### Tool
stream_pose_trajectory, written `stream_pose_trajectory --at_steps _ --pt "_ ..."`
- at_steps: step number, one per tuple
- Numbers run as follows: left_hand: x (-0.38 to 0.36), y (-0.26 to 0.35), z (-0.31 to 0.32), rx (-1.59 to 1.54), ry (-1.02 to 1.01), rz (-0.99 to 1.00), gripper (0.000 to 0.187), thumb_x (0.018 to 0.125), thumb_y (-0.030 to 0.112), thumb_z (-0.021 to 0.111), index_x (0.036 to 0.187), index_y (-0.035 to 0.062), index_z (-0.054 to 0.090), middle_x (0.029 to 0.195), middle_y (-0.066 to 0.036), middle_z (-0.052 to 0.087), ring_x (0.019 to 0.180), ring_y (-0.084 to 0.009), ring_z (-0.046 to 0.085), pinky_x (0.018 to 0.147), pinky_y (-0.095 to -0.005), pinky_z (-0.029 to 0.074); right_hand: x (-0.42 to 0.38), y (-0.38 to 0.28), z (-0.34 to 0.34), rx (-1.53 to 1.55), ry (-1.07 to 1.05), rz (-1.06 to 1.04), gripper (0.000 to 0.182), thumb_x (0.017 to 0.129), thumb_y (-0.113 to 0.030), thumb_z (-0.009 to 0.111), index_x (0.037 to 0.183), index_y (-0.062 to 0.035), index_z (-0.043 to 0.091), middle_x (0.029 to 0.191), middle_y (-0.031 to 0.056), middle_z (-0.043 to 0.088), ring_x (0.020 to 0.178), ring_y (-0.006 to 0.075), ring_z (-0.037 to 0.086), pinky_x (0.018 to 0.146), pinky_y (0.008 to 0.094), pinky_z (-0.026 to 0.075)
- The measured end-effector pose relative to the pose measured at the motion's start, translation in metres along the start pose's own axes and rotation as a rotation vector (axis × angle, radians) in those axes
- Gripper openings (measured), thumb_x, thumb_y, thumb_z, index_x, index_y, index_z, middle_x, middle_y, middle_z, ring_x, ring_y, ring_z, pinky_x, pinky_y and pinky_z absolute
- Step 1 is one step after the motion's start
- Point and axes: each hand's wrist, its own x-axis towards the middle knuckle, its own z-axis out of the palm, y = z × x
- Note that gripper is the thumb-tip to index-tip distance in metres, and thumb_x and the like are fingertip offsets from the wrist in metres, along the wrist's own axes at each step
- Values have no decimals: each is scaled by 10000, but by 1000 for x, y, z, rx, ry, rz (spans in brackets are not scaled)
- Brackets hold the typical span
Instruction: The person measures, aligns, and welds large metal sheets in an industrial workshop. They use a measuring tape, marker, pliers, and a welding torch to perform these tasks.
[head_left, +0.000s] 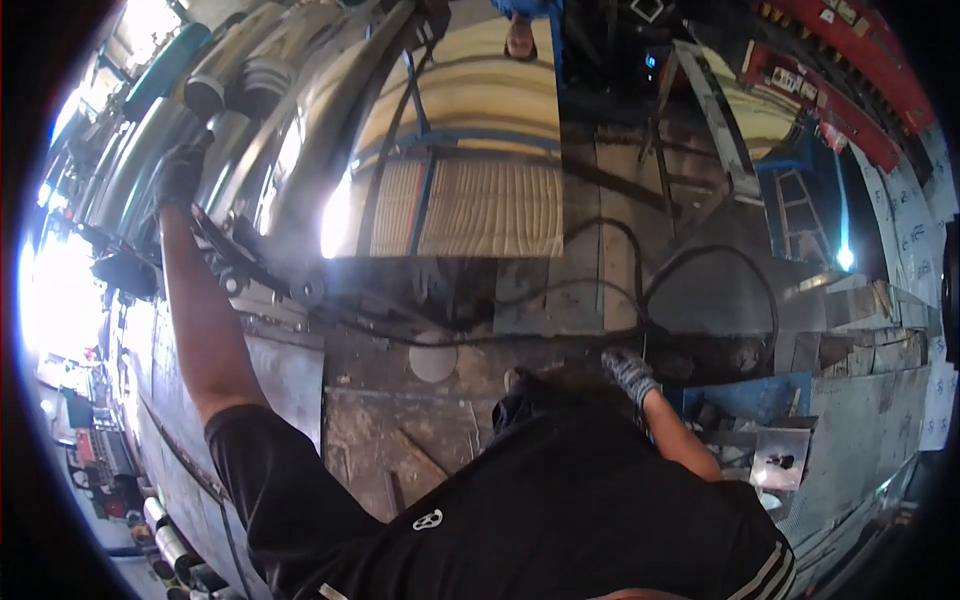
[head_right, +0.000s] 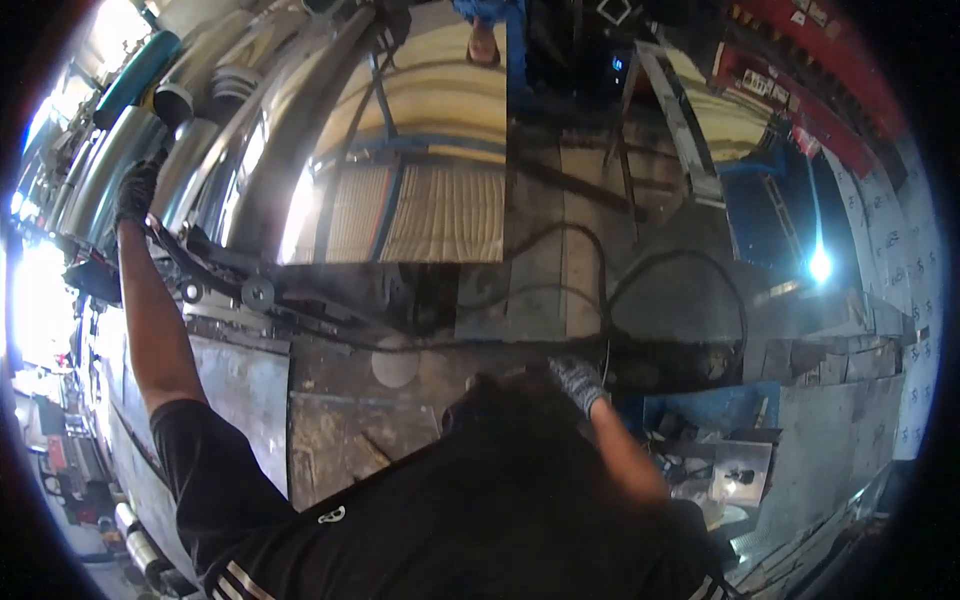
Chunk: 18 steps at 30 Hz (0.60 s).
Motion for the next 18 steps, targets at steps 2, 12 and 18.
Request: stream_pose_trajectory --at_steps 2,12,18 --pt "21 -33 25 -149 -62 98 476 968 146 494 1437 146 574 1386 -160 623 1296 -303 586 1103 -368 422 2 -5 -3 -311 -164 60 365 1041 -226 430 1323 -111 632 1309 113 663 1198 226 627 1030 353 485" --pt "37 -66 40 -344 -137 224 479 998 213 494 1446 59 567 1438 -83 603 1360 -207 510 1167 -331 324 14 -50 -30 1295 -205 122 358 1006 -253 549 1282 -45 639 1179 121 706 1089 310 661 962 411 516" --pt "-43 23 -40 -377 -169 43 421 998 167 521 1397 72 615 1378 -111 635 1277 -222 576 1079 -322 434 52 -125 -89 1504 -195 -234 389 1027 -407 577 1287 -118 589 1168 109 695 1019 265 667 951 476 531"
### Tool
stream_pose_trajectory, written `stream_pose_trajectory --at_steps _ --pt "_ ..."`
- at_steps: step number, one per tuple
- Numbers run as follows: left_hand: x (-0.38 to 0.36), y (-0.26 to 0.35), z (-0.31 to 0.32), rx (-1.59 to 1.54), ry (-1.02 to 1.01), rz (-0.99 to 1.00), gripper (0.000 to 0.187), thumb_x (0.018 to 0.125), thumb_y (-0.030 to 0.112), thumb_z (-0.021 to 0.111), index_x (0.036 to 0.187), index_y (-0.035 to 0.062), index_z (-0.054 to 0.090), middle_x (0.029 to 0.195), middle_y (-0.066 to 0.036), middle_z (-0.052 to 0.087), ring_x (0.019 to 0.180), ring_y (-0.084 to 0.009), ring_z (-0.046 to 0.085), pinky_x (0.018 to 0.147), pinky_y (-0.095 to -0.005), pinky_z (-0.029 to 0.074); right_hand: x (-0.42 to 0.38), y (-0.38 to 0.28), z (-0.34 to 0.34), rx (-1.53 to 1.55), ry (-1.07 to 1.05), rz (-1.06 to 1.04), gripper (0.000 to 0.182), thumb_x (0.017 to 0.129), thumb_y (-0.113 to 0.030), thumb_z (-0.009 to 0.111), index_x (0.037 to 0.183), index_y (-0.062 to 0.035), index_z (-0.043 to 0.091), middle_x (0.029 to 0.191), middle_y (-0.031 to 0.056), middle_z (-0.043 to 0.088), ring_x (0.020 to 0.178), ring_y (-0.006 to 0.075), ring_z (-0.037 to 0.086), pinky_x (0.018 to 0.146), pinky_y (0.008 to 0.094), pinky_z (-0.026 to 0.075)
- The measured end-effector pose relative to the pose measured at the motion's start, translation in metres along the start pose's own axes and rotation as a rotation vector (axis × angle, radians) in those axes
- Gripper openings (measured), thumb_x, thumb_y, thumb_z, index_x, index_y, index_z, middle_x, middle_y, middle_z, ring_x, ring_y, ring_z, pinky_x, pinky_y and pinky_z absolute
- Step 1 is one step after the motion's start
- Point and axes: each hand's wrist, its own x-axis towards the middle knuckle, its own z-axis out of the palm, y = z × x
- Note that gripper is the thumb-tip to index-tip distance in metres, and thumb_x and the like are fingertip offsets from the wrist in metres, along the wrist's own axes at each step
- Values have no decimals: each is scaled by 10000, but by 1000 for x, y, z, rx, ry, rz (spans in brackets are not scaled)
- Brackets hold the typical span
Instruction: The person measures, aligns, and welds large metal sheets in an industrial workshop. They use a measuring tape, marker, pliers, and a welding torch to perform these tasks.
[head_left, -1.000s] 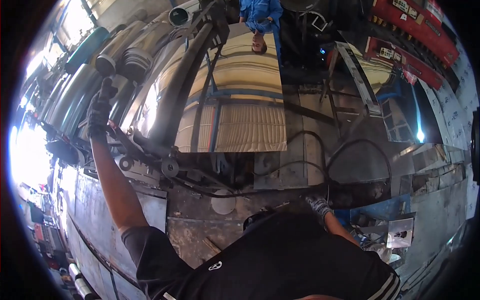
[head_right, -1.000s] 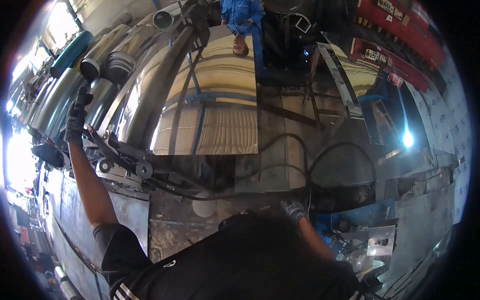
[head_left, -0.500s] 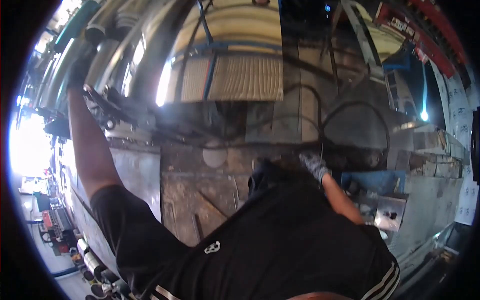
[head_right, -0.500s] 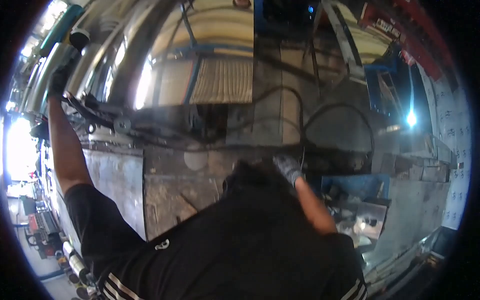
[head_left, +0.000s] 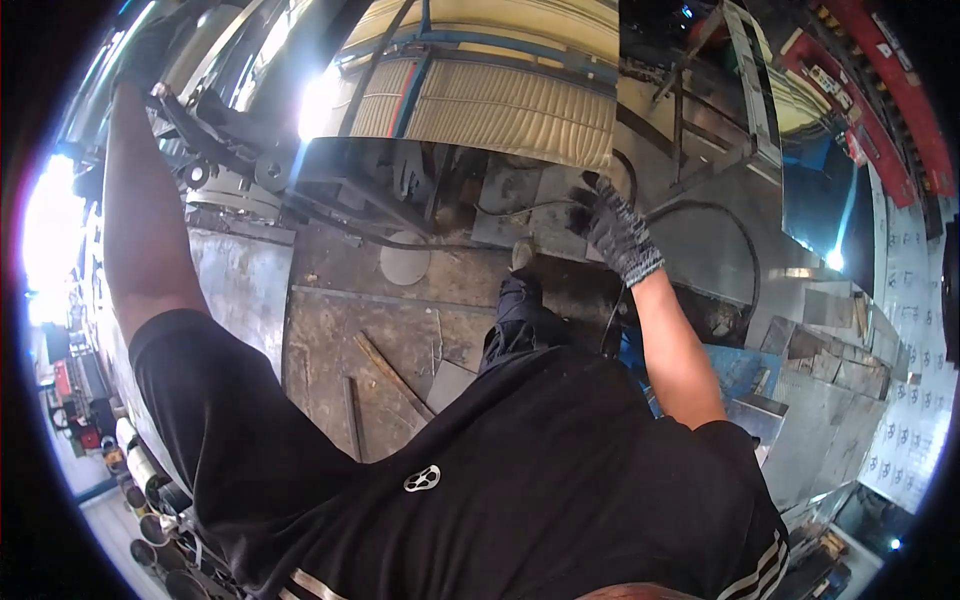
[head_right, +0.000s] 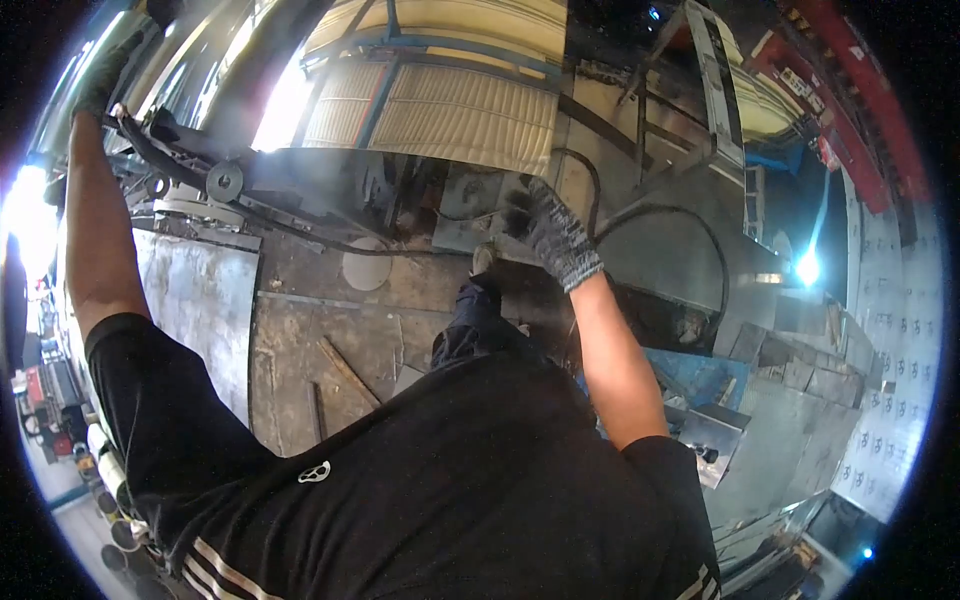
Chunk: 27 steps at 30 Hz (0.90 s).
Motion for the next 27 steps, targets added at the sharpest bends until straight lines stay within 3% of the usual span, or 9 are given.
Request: stream_pose_trajectory --at_steps 2,4,7,14,16,18,20,24,27 --pt "-51 -6 -15 -10 19 -68 418 998 172 525 1393 71 617 1372 -110 637 1271 -222 577 1075 -322 435 31 0 -30 25 -190 63 403 1029 -409 576 1304 -115 584 1234 110 670 1039 280 661 945 488 528" --pt "-85 -3 -26 -31 49 -111 415 998 176 528 1388 70 620 1366 -110 640 1264 -221 579 1072 -323 436 21 -14 42 32 -1 82 401 1028 -402 579 1306 -113 591 1258 113 655 1099 279 633 1000 474 503" --pt "-56 38 -3 -163 128 -12 412 997 183 534 1382 69 623 1356 -108 643 1255 -220 581 1067 -324 437 18 -24 47 439 -43 -128 639 1016 -290 551 1568 -57 328 1548 93 449 1384 294 461 1187 410 364" --pt "68 176 7 -402 237 364 404 996 200 546 1368 66 630 1334 -106 650 1233 -218 586 1056 -327 440 -7 -28 56 152 226 139 928 889 -613 672 1575 -91 326 1618 183 323 1452 312 359 1184 423 301" --pt "91 210 9 -452 240 451 402 996 204 550 1364 65 632 1328 -105 652 1227 -218 587 1052 -328 440 -12 -24 60 166 222 114 894 900 -620 655 1544 -72 365 1541 178 446 1399 418 382 1100 704 262" --pt "122 258 10 -519 252 555 400 996 209 554 1359 64 635 1322 -105 654 1221 -217 589 1049 -328 441 30 12 19 -223 125 -65 858 890 -542 729 1531 -71 408 1518 137 490 1358 261 470 1110 383 394" --pt "138 282 11 -582 270 614 398 995 214 557 1355 63 637 1315 -104 656 1215 -217 590 1046 -329 442 26 0 44 86 392 -64 761 910 -436 746 1523 -102 442 1445 115 579 1299 223 534 1079 365 424" --pt "139 255 14 -630 295 597 395 995 223 565 1347 61 641 1303 -103 660 1202 -216 593 1039 -331 444 37 8 23 -113 396 -165 787 899 -521 726 1511 -101 465 1473 107 543 1256 252 541 1064 389 428" --pt "139 221 21 -668 292 558 393 994 230 570 1341 60 644 1293 -102 663 1193 -215 595 1034 -332 445 76 30 -18 -892 464 -523 430 1048 -335 543 1404 -97 580 1238 130 700 949 198 687 842 324 533"
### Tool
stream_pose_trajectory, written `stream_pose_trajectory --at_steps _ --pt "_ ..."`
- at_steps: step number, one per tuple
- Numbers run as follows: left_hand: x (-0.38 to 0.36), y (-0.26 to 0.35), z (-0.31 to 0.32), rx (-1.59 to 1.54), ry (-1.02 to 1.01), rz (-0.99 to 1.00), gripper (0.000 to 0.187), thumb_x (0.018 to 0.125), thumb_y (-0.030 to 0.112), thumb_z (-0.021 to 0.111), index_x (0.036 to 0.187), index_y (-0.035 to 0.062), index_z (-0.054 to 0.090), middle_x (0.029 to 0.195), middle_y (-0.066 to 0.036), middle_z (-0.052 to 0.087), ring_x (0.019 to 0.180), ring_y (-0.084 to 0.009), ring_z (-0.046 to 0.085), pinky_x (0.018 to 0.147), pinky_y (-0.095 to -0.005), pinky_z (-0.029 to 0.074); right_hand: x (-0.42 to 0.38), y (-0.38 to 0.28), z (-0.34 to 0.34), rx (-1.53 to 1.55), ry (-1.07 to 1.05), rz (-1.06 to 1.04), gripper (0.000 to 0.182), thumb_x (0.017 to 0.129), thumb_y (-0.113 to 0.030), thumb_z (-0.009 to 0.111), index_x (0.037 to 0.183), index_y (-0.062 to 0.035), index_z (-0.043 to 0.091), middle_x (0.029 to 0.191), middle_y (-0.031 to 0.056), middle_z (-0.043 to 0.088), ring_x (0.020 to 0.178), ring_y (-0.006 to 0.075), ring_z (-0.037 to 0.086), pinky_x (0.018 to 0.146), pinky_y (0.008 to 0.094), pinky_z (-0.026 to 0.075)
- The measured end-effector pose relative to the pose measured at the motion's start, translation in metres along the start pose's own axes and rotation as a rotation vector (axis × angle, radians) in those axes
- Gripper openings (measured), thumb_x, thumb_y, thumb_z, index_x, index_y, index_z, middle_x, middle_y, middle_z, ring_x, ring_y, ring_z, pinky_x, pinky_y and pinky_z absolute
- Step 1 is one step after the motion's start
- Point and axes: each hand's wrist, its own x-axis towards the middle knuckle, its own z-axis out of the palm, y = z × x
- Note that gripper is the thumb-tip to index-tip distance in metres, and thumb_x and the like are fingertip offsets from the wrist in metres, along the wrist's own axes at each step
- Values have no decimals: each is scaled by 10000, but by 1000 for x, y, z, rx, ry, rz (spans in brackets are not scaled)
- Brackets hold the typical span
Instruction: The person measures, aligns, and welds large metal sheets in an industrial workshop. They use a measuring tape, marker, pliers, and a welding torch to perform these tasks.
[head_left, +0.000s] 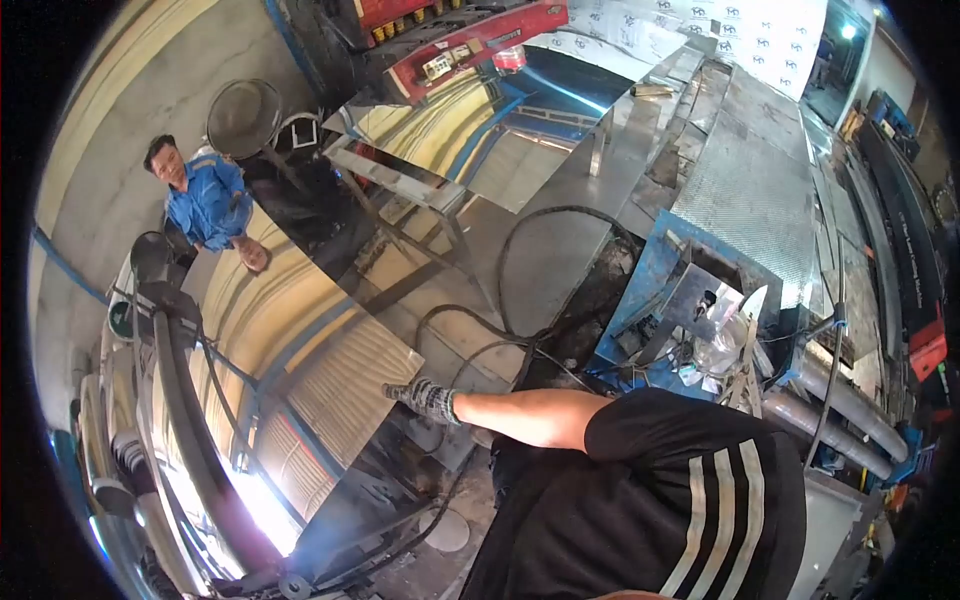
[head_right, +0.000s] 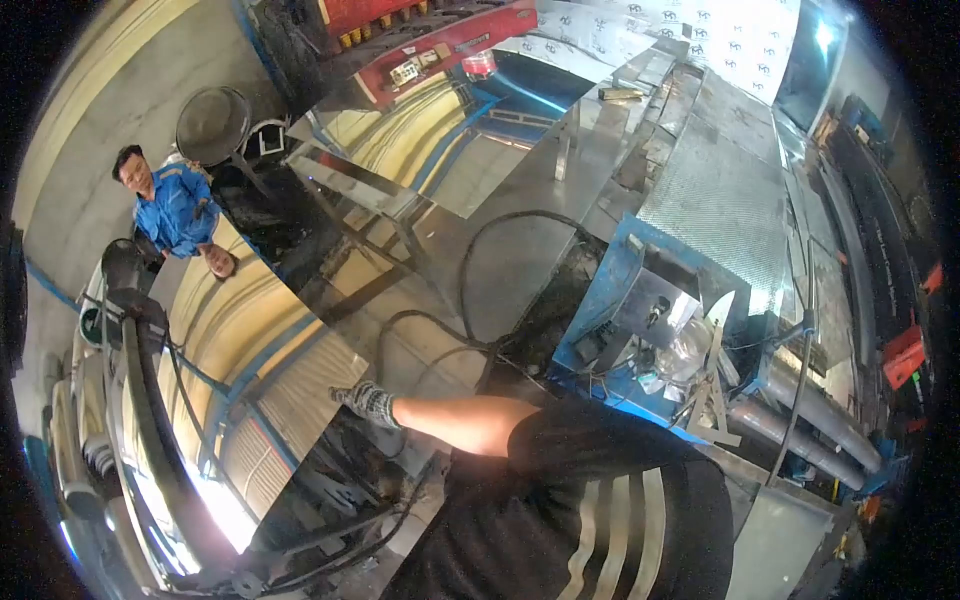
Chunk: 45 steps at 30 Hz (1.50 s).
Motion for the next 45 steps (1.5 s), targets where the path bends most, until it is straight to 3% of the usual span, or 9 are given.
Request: stream_pose_trajectory --at_steps 3,13,14,21,22,26,32,38,45 --pt "-21 -16 -10 -27 14 -52 391 994 237 576 1335 58 647 1284 -100 666 1183 -214 597 1029 -333 446 13 36 1 -973 76 -487 542 991 -49 413 1532 -74 415 1054 167 693 764 270 639 684 391 513" --pt "-86 -74 -49 -77 37 -265 387 992 261 594 1314 54 658 1252 -97 677 1152 -211 604 1013 -337 450 38 87 -8 -1060 436 -727 541 964 -55 430 1504 -33 417 824 128 596 592 199 510 522 353 416" --pt "-93 -78 -52 -80 40 -292 387 992 263 596 1312 53 659 1249 -97 678 1149 -211 605 1011 -337 450 16 32 -30 -555 100 -298 541 955 -36 427 1496 -43 431 908 127 647 590 190 521 519 354 411" --pt "-128 -101 -75 -95 45 -467 387 991 279 608 1297 50 667 1227 -94 685 1127 -209 610 1000 -340 453 -7 -27 -63 201 127 150 441 1070 -161 399 1485 -16 435 1330 180 646 1016 257 674 844 354 533" --pt "-132 -105 -81 -94 44 -495 387 991 282 610 1295 50 668 1224 -94 686 1124 -209 611 998 -340 454 21 61 -37 -157 279 -274 459 1085 -289 422 1432 3 494 1379 164 624 1160 252 636 954 350 505" --pt "-159 -121 -119 -60 39 -620 387 991 291 618 1287 48 672 1211 -92 690 1112 -207 614 991 -342 455 -24 -49 -93 29 146 -4 468 1095 -333 394 1382 7 540 1350 131 650 1128 261 655 929 365 526" --pt "-206 -160 -185 69 93 -700 404 969 315 657 1242 18 685 1153 -77 692 1054 -208 611 963 -345 459 -28 -54 -114 -909 103 105 398 1064 -338 523 1282 -18 617 1010 168 749 864 256 706 794 391 546" --pt "-208 -200 -200 372 -16 -419 346 989 214 576 1237 2 690 1162 -78 691 1034 -236 625 958 -335 475 1 19 -119 185 223 -125 600 979 -451 651 1350 9 549 997 122 704 879 179 634 816 346 534" --pt "-207 -181 -192 -13 55 -590 372 963 321 658 1146 6 734 1046 -58 730 962 -185 628 918 -323 464 -27 -77 -115 1438 203 380 576 960 -375 696 1403 -54 516 1407 95 554 1256 270 520 1066 406 459"
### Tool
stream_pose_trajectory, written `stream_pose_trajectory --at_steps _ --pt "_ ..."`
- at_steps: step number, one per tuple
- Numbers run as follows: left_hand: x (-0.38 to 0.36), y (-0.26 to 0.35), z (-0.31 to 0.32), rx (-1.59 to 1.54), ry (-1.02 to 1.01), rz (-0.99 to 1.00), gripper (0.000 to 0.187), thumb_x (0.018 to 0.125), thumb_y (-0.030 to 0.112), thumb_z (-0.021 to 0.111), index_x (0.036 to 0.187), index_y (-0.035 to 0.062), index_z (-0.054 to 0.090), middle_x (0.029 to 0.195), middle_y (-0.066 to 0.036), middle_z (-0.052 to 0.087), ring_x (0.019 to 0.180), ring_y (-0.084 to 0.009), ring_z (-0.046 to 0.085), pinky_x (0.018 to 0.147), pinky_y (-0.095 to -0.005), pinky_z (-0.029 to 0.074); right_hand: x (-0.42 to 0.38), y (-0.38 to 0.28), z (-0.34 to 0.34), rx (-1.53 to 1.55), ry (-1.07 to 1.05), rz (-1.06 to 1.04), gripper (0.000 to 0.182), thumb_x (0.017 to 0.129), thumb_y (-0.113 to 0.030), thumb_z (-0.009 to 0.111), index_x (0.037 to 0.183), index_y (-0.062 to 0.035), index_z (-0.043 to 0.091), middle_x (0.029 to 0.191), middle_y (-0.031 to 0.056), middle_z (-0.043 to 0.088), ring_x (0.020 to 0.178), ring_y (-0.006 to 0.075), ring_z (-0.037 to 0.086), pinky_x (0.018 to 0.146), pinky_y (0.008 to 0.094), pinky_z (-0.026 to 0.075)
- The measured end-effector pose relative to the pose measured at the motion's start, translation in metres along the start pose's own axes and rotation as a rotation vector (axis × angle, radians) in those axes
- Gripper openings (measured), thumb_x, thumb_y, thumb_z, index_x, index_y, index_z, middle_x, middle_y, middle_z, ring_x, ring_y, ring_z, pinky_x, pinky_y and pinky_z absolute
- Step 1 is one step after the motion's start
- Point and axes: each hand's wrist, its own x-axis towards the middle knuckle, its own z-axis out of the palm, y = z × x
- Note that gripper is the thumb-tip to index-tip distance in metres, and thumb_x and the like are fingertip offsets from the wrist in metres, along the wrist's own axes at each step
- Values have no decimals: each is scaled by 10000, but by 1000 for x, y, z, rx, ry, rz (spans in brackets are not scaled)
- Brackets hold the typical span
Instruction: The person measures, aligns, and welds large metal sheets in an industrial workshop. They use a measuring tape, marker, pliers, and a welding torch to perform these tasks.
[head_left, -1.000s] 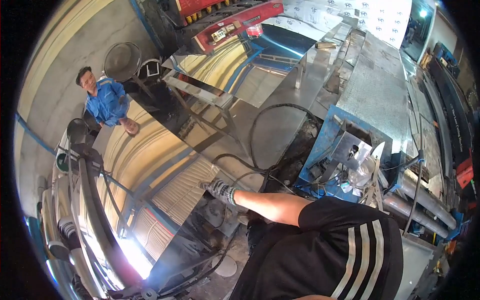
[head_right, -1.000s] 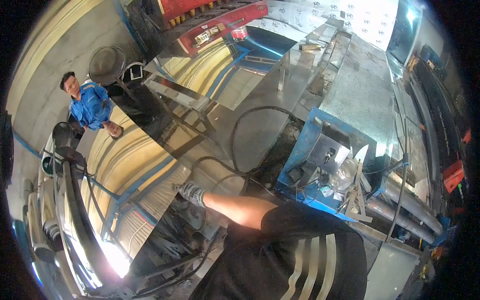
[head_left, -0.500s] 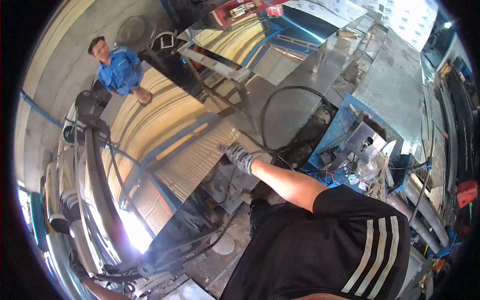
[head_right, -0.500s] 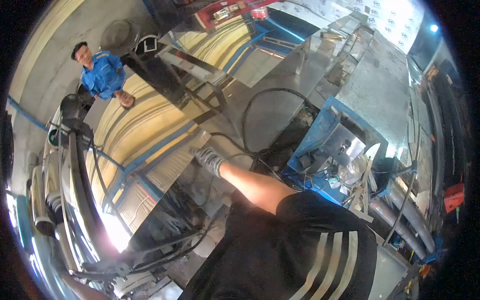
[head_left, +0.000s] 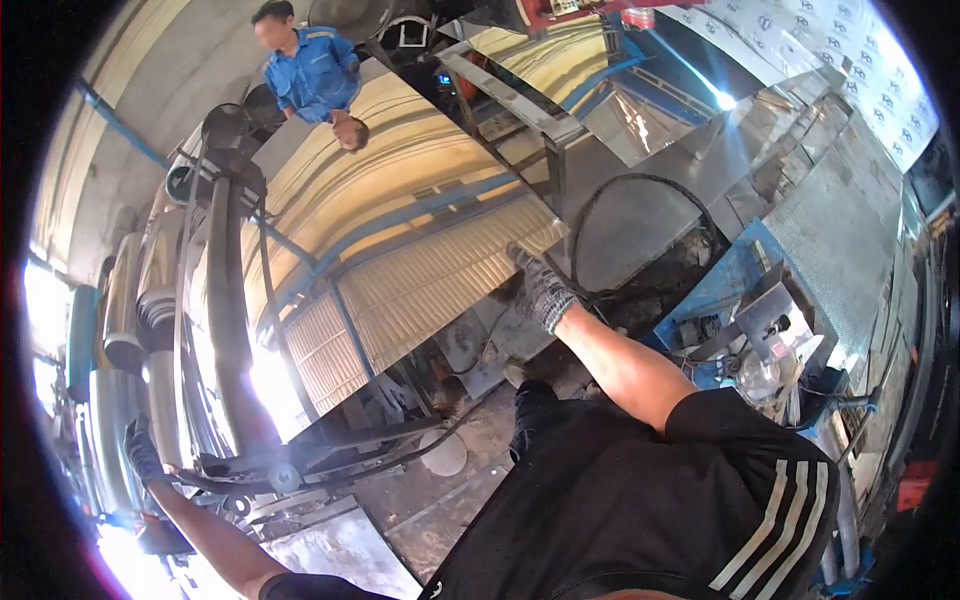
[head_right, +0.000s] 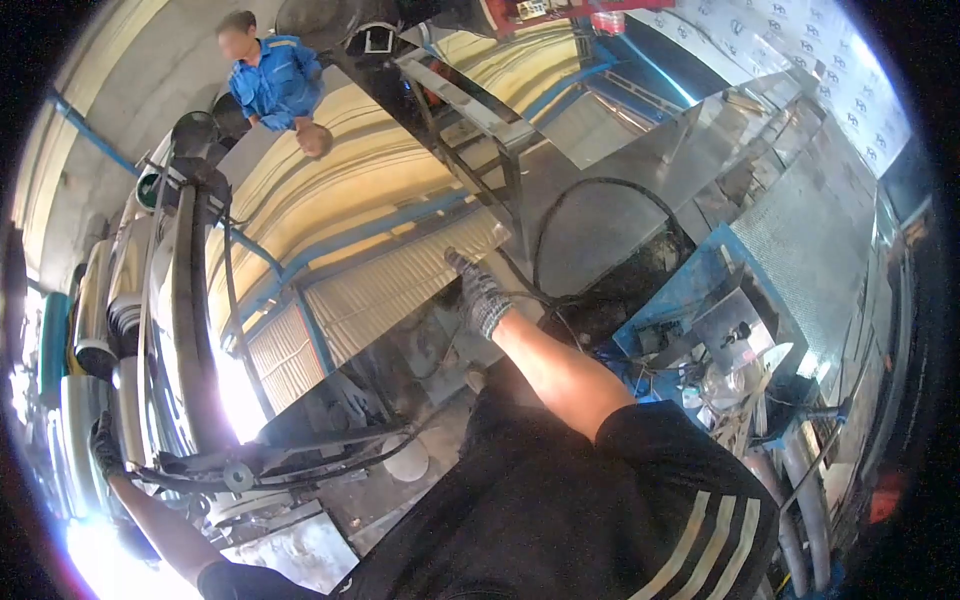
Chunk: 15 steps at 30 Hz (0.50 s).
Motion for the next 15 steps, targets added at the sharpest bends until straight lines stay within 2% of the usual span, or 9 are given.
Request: stream_pose_trajectory --at_steps 2,3,4,6,7,8,10,11,15 --pt "-6 25 13 164 57 -55 318 978 223 621 1188 5 719 1094 -67 722 1001 -189 637 944 -315 474 28 13 -21 -232 87 35 500 939 -318 739 1351 -148 514 1284 71 603 1178 293 594 951 523 562" --pt "-8 37 17 325 106 -111 291 994 124 584 1230 4 704 1143 -75 714 1040 -192 646 971 -308 485 79 36 -86 -414 -151 -137 499 934 -306 748 1349 -158 514 1292 64 601 1177 297 593 912 529 574" --pt "-7 36 16 327 117 -112 291 994 124 584 1230 4 704 1143 -75 714 1040 -192 646 971 -308 485 64 27 -68 -414 -161 -135 499 934 -306 748 1349 -158 514 1292 64 601 1177 297 593 912 529 574" --pt "-8 28 17 185 136 -128 301 993 198 613 1194 -1 715 1091 -82 726 1017 -194 649 967 -306 484 24 6 -28 -487 3 -24 579 979 -343 678 1419 -19 489 1378 162 574 1203 255 595 1021 382 527" --pt "-13 37 20 277 131 -92 345 974 265 655 1186 0 721 1095 -82 732 1018 -188 649 969 -303 478 13 1 -17 -483 100 23 568 985 -340 669 1413 -11 493 1275 154 645 1097 254 655 957 347 561" --pt "-20 46 23 283 146 -108 345 974 265 655 1186 0 721 1095 -82 732 1018 -188 649 969 -303 478 39 -5 -60 -492 86 39 568 985 -340 669 1413 -11 493 1275 154 645 1097 254 655 957 347 561" --pt "-30 59 26 235 161 -152 384 950 311 689 1185 10 727 1089 -86 736 1016 -187 650 963 -310 476 103 25 -120 -699 -111 -512 520 973 -348 689 1340 -5 554 1169 146 687 1004 239 675 885 321 571" --pt "-28 56 25 269 169 -144 388 942 315 700 1187 16 730 1093 -82 737 1016 -188 648 959 -313 474 53 2 -52 -779 255 -200 499 948 -371 722 1280 -14 613 1101 126 701 943 224 679 840 307 564" --pt "-23 40 20 353 209 -132 395 918 358 714 1144 36 742 1044 -87 747 994 -197 660 918 -324 472 18 -9 -12 -585 181 -239 455 930 -383 737 1203 -27 659 1112 106 698 939 203 674 830 331 562"
